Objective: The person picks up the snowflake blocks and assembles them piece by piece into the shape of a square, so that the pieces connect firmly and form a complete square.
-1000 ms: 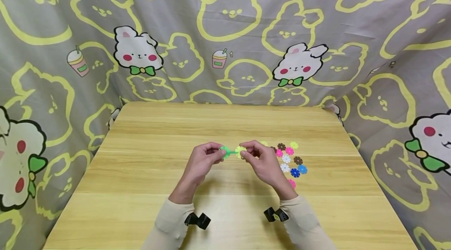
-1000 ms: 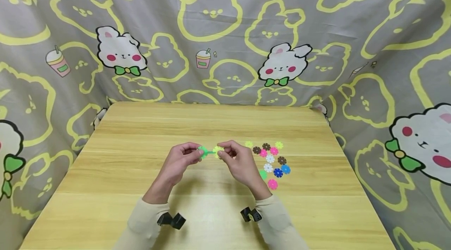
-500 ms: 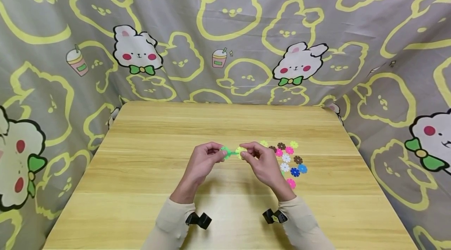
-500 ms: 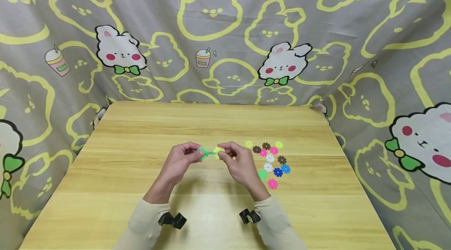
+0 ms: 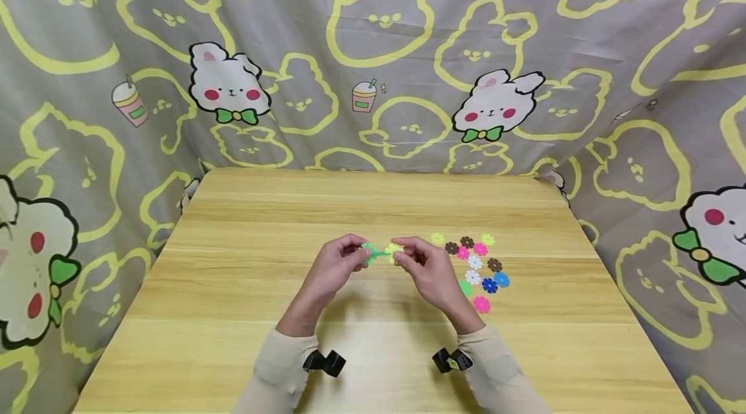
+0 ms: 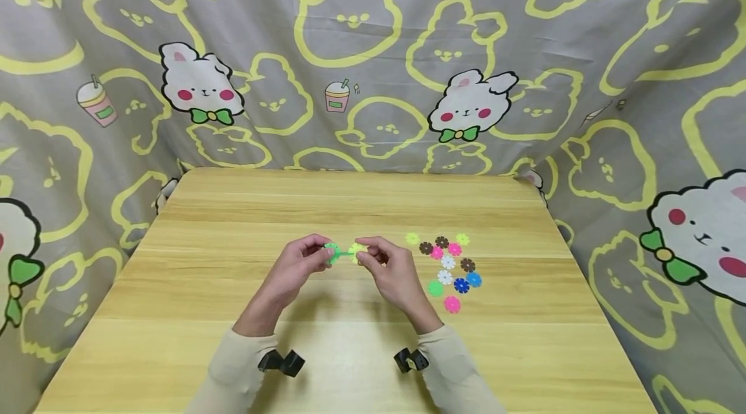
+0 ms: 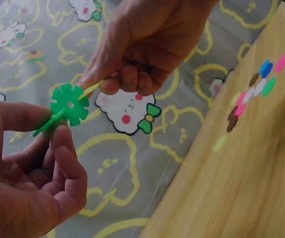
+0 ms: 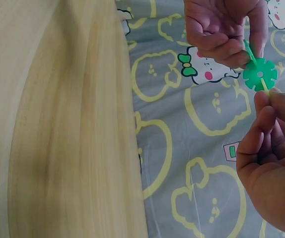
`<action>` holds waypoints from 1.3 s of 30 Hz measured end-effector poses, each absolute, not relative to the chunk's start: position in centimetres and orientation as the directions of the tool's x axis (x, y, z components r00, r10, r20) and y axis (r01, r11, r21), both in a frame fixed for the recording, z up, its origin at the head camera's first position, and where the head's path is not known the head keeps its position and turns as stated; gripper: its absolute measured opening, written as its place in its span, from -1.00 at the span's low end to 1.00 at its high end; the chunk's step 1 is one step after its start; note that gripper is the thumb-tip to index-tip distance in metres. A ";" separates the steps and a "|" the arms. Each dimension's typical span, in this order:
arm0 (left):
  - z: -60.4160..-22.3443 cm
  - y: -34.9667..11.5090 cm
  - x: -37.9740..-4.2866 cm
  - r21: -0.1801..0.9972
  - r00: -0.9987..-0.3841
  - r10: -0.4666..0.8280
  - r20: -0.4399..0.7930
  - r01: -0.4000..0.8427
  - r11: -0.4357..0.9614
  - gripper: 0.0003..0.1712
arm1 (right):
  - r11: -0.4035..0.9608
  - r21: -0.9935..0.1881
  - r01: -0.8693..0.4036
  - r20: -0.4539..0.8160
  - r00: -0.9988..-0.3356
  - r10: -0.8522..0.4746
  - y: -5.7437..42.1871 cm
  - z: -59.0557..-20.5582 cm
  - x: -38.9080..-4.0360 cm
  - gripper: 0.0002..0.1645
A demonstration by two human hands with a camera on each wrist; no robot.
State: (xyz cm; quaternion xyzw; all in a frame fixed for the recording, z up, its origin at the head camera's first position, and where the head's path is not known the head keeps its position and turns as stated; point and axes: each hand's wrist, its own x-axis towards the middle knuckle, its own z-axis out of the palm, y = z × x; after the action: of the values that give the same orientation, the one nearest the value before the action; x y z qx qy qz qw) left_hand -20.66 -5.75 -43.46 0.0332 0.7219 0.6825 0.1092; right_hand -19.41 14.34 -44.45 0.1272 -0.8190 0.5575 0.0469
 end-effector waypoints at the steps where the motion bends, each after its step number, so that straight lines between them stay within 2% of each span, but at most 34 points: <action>1: -43.4 -5.7 -20.6 0.992 -0.973 0.207 -0.104 -0.087 0.089 -0.79 | 0.347 -0.901 -0.259 0.219 -0.964 -0.150 14.4 -44.5 -19.4 -0.71; 4: -43.4 -5.6 -20.5 0.988 -0.973 0.218 -0.070 -0.038 0.147 -0.79 | 0.350 -0.900 -0.258 0.221 -0.965 -0.142 14.5 -44.5 -19.4 -0.71; 9: -43.4 -5.5 -20.4 0.988 -0.964 0.264 -0.041 0.000 0.156 -0.75 | 0.347 -0.906 -0.244 0.203 -0.967 -0.152 14.5 -44.3 -19.4 -0.69; 18: -44.0 -5.2 -20.1 0.972 -0.926 0.365 0.095 0.165 0.166 -0.50 | 0.286 -0.937 -0.200 0.164 -0.976 -0.145 14.1 -44.2 -19.4 -0.63; 24: -44.4 -4.6 -20.1 0.946 -0.931 0.317 0.180 0.252 0.205 -0.58 | 0.263 -0.947 -0.184 0.152 -0.979 -0.135 13.8 -44.1 -19.3 -0.72; 30: -44.4 -4.4 -20.0 0.933 -0.945 0.255 0.205 0.267 0.242 -0.68 | 0.266 -0.952 -0.153 0.122 -0.984 -0.130 13.7 -43.7 -19.1 -0.81; 39: -44.3 -4.6 -20.0 0.941 -0.957 0.210 0.199 0.246 0.232 -0.75 | 0.265 -0.955 -0.131 0.098 -0.986 -0.135 15.5 -43.9 -19.3 -0.73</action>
State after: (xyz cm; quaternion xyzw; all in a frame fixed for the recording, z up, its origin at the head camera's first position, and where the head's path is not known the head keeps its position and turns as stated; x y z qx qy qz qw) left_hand -20.02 -4.63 -44.31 0.1455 0.7846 0.6024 -0.0151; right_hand -19.32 15.46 -43.86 0.0836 -0.7954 0.6002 -0.0013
